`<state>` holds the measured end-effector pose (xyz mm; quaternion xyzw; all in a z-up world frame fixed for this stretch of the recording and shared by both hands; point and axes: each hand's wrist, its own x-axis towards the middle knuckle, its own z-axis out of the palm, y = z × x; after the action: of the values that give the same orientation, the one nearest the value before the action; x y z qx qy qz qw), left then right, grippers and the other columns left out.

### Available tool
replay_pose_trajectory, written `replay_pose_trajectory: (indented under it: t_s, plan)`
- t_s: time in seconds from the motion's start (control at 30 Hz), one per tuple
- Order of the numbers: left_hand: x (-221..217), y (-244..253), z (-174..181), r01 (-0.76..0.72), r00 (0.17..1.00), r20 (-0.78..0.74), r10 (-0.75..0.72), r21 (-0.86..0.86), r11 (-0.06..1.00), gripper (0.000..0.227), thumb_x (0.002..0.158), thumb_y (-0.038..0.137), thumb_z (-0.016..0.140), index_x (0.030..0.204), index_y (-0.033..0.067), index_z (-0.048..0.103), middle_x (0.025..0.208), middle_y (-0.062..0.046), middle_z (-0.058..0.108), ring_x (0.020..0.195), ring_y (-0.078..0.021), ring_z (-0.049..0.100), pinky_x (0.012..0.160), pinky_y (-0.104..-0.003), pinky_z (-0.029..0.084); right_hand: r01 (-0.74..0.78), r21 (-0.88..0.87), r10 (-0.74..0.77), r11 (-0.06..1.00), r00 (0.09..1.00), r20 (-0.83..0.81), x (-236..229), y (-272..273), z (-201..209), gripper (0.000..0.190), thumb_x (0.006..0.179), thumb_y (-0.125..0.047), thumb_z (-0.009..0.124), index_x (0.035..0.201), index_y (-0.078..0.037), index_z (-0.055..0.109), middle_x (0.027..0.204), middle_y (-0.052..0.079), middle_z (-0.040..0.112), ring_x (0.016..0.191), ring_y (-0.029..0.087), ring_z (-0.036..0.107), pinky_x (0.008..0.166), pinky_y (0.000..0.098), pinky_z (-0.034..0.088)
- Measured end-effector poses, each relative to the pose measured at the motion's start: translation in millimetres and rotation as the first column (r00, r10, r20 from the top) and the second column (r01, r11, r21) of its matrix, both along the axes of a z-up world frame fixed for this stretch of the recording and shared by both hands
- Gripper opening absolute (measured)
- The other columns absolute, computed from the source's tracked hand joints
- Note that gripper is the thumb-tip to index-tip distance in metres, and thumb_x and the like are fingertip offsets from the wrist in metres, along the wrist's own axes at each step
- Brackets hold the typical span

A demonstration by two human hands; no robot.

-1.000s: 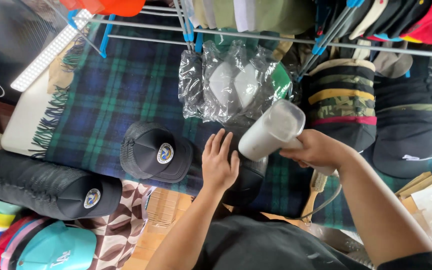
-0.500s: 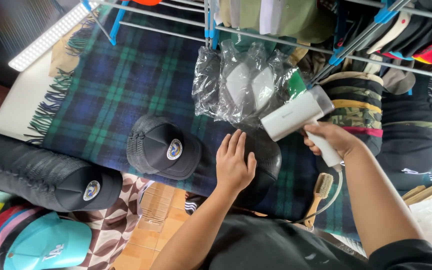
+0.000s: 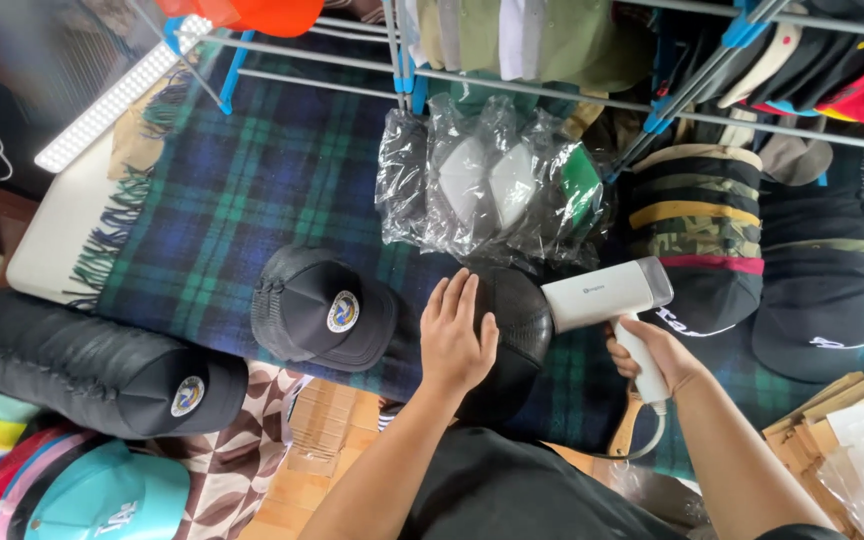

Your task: The person is cleaning various baseball caps using a wooden brush and a handheld electronic lint remover, then organizing them on a storage rack.

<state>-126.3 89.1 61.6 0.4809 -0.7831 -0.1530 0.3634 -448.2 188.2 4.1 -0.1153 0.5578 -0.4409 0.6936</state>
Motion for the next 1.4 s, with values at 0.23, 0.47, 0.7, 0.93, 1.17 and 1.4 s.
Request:
replay_pose_trajectory:
  t_s: [0.23, 0.47, 0.7, 0.93, 1.17, 1.4]
  plan:
    - [7.7, -1.8, -8.5, 0.020, 0.989, -0.146, -0.007, 0.091, 0.996, 0.055, 0.091, 0.025, 0.061, 0.140, 0.0008, 0.059, 0.140, -0.022, 0.059, 0.133, -0.0419, 0.053, 0.111, -0.051, 0.042, -0.252, -0.160, 0.170, 0.954, 0.901, -0.400, 7.8, -28.8, 84.5, 0.023, 0.099, -0.015, 0.062, 0.092, 0.007, 0.062, 0.061, 0.019, 0.056, 0.042, 0.029, 0.059, 0.039, 0.0423, 0.050]
    - [46.6, 25.2, -63.5, 0.256, 0.773, -0.625, 0.110, 0.466, 0.847, 0.055, 0.105, 0.023, 0.047, 0.156, 0.0046, 0.040, 0.157, -0.022, 0.041, 0.147, -0.0387, 0.037, 0.121, -0.050, 0.027, -0.528, 0.154, 0.439, 0.835, 0.472, -0.765, 69.2, -62.7, 174.7, 0.031, 0.085, -0.021, 0.081, 0.068, 0.003, 0.070, 0.051, 0.016, 0.067, 0.049, 0.029, 0.070, 0.057, 0.0401, 0.059]
    - [87.4, 67.2, -119.0, 0.292, 0.879, -0.448, 0.167, 0.779, 0.555, 0.087, 0.092, 0.048, 0.071, 0.162, 0.0178, 0.029, 0.157, -0.017, 0.040, 0.148, -0.0347, 0.038, 0.123, -0.050, 0.031, -0.676, 0.258, 0.544, 0.690, 0.250, -0.801, 111.4, -103.3, 214.8, 0.031, 0.081, -0.024, 0.082, 0.064, -0.002, 0.070, 0.045, 0.011, 0.066, 0.045, 0.022, 0.070, 0.053, 0.0349, 0.060]
    - [94.1, 79.6, -145.6, 0.250, 0.929, -0.324, 0.181, 0.906, 0.341, 0.078, 0.087, 0.050, 0.076, 0.155, 0.0333, 0.041, 0.140, -0.008, 0.065, 0.132, -0.0252, 0.059, 0.110, -0.040, 0.051, -0.571, 0.490, 0.636, 0.659, 0.074, -0.769, 164.3, -144.6, 235.6, 0.038, 0.083, -0.034, 0.080, 0.063, -0.004, 0.068, 0.046, 0.011, 0.066, 0.048, 0.023, 0.071, 0.058, 0.0340, 0.060]
    - [100.0, 69.7, -121.3, 0.343, 0.892, -0.414, 0.181, 0.882, 0.324, 0.076, 0.087, 0.041, 0.077, 0.153, 0.0278, 0.044, 0.137, -0.014, 0.066, 0.128, -0.0287, 0.062, 0.105, -0.041, 0.055, -0.616, 0.621, 0.752, 0.485, -0.069, -0.655, 194.7, -192.6, 238.1, 0.035, 0.084, -0.031, 0.076, 0.078, 0.002, 0.067, 0.052, 0.018, 0.067, 0.049, 0.028, 0.071, 0.057, 0.0386, 0.060]
    - [104.5, 76.8, -140.7, 0.368, 0.883, -0.438, 0.167, 0.868, 0.332, 0.069, 0.090, 0.040, 0.074, 0.152, 0.0246, 0.047, 0.137, -0.012, 0.067, 0.130, -0.0289, 0.061, 0.108, -0.044, 0.053, -0.558, 0.764, 0.831, 0.323, -0.219, -0.511, 243.4, -249.9, 234.5, 0.047, 0.083, -0.041, 0.078, 0.091, 0.005, 0.067, 0.064, 0.021, 0.069, 0.057, 0.032, 0.072, 0.060, 0.0431, 0.064]
